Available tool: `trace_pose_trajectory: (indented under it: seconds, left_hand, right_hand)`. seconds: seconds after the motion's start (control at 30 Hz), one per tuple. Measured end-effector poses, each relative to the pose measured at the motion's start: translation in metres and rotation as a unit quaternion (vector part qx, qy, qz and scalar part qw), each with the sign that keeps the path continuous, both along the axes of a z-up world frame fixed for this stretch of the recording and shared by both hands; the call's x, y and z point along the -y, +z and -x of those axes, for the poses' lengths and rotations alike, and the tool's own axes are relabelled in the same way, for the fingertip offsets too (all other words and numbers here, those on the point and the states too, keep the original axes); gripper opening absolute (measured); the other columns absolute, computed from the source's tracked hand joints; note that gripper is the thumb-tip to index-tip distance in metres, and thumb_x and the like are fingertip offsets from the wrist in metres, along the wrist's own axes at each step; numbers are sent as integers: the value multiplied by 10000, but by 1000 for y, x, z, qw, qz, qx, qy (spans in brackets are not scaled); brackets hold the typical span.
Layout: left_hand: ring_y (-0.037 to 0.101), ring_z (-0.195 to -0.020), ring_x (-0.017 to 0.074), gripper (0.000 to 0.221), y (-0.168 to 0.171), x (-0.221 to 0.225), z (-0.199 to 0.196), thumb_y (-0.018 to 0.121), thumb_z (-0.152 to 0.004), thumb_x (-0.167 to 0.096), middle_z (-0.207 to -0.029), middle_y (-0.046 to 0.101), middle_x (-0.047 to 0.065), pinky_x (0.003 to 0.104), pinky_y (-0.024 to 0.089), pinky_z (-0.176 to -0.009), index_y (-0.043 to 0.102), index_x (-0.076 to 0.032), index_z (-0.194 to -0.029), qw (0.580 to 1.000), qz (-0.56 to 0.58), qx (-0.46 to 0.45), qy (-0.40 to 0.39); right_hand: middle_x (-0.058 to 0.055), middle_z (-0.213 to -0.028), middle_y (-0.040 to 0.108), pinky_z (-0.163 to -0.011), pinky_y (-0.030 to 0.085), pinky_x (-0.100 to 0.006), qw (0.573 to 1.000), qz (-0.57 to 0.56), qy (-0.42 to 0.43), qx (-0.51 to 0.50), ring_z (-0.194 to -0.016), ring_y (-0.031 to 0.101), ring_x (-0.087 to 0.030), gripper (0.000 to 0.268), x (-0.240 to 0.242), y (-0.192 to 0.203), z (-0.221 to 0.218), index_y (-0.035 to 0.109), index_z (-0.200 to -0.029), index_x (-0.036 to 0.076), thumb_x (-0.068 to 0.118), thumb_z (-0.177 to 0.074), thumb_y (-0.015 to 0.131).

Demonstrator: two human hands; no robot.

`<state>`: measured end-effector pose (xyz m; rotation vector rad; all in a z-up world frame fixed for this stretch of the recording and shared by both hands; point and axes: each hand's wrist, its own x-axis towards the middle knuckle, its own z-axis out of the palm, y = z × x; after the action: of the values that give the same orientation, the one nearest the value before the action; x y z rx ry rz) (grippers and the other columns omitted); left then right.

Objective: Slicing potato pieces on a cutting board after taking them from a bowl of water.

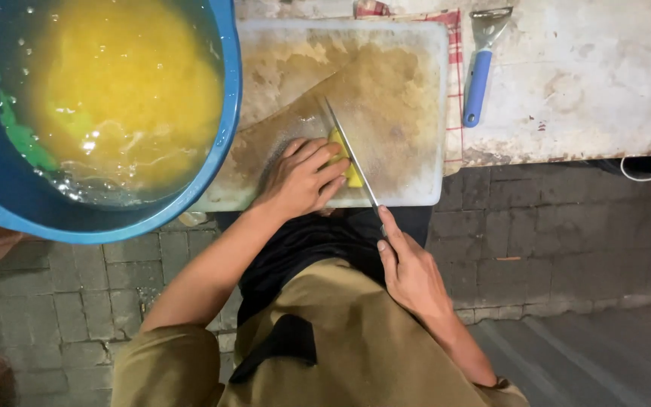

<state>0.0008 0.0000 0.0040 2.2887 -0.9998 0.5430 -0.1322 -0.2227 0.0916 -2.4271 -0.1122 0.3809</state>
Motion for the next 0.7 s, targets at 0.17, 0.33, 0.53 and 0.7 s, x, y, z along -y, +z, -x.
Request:
trace_pose_trajectory:
  seconds: [0.17,0.33,0.53,0.7]
  left_hand:
    - [605,-1038,267,175,4,-1,-1,577,-969,-268,-1067,592,53,379,479,-856,679,-163,-1065,1000,14,-17,-13]
    - [616,-1016,294,204,3,-1,-4,566,-976,-259,-1034,587,75,378,512,-833,685,-121,-1070,998,38,-24,-38]
    - [615,-1013,301,198,4,0,2,576,-978,-250,-1035,591,87,388,522,-828,687,-96,-1033,999,43,1,-25]
    - [622,-1001,316,197,-5,0,5,583,-980,-238,-1026,594,95,397,528,-822,693,-79,-1015,998,63,17,-27]
  right_hand:
    - [-269,-1118,672,-643,578,-553,999,-1,4,-41,-896,686,-466,545,-2,0,-8,316,-1552,246,217,-1014,395]
    - [-282,-1003,694,-599,523,-541,1000,-20,8,-16,-784,694,-454,529,-27,8,-48,303,-1554,240,183,-1036,389]
    - [-312,-1143,659,-806,543,-554,998,-19,-27,-50,-1002,666,-450,566,-14,3,-27,347,-1542,260,194,-989,452]
    - [-270,-1246,626,-859,541,-519,997,-65,-22,37,-1083,637,-415,532,1,-44,-16,391,-1528,220,172,-1003,461]
